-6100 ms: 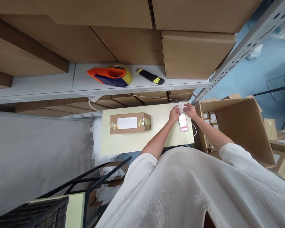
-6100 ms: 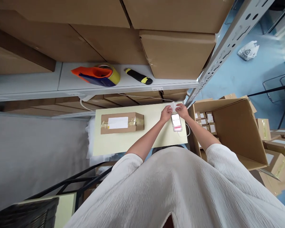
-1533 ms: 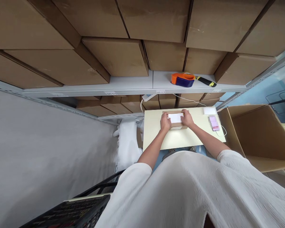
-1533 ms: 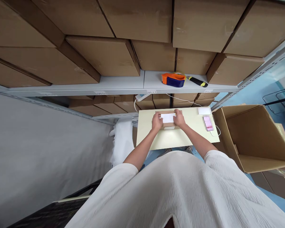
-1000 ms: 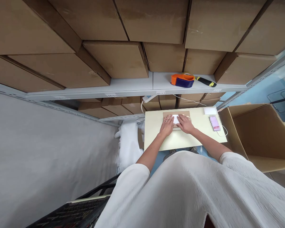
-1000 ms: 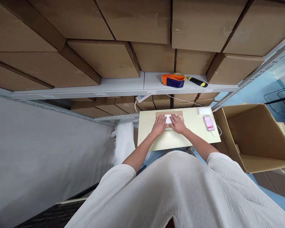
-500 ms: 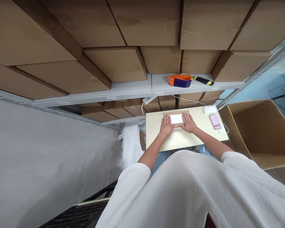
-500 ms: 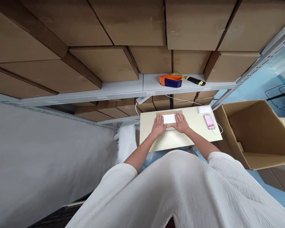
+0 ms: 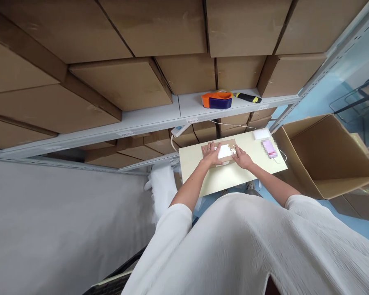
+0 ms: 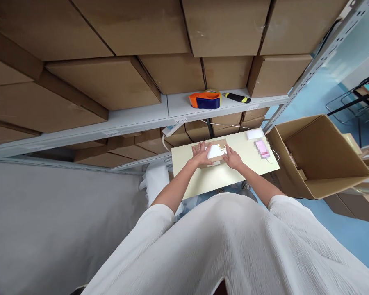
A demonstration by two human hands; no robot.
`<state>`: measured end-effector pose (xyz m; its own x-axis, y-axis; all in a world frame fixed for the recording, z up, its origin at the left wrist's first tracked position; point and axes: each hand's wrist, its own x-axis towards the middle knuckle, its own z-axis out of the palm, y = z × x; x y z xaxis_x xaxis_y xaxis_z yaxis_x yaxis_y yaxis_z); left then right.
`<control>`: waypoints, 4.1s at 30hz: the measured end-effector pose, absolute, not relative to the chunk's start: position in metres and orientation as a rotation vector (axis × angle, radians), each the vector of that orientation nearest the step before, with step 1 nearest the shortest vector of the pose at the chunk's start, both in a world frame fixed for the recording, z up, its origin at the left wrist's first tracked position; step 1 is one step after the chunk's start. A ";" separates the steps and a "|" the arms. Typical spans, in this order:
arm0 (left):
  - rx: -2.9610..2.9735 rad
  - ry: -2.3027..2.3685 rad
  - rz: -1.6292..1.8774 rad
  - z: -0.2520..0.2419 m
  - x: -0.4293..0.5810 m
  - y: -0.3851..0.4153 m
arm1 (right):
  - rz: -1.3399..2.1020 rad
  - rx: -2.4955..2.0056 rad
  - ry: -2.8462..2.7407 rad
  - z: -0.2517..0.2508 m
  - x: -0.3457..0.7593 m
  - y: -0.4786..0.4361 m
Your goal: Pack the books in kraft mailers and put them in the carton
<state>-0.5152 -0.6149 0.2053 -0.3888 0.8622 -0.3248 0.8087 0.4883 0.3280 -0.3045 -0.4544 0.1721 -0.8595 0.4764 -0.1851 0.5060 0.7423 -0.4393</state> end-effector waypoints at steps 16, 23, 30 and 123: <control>1.706 2.375 0.313 0.266 -0.423 -0.548 | -0.997 1.034 3.156 0.208 -0.207 -0.405; 1.850 2.301 0.350 0.288 -0.328 -0.466 | -0.987 1.417 3.213 0.232 -0.105 -0.355; 2.025 2.161 0.388 0.301 -0.220 -0.365 | -0.916 1.780 3.188 0.250 0.015 -0.297; 1.589 1.601 -0.578 -0.312 -0.064 0.076 | -0.861 1.866 1.927 -0.320 0.168 0.016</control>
<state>-0.0640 0.0761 -0.3123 0.0986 0.6113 -0.7852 0.9719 0.1102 0.2079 0.1682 0.0157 -0.3200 -0.0935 0.7853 -0.6120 0.9798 -0.0367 -0.1967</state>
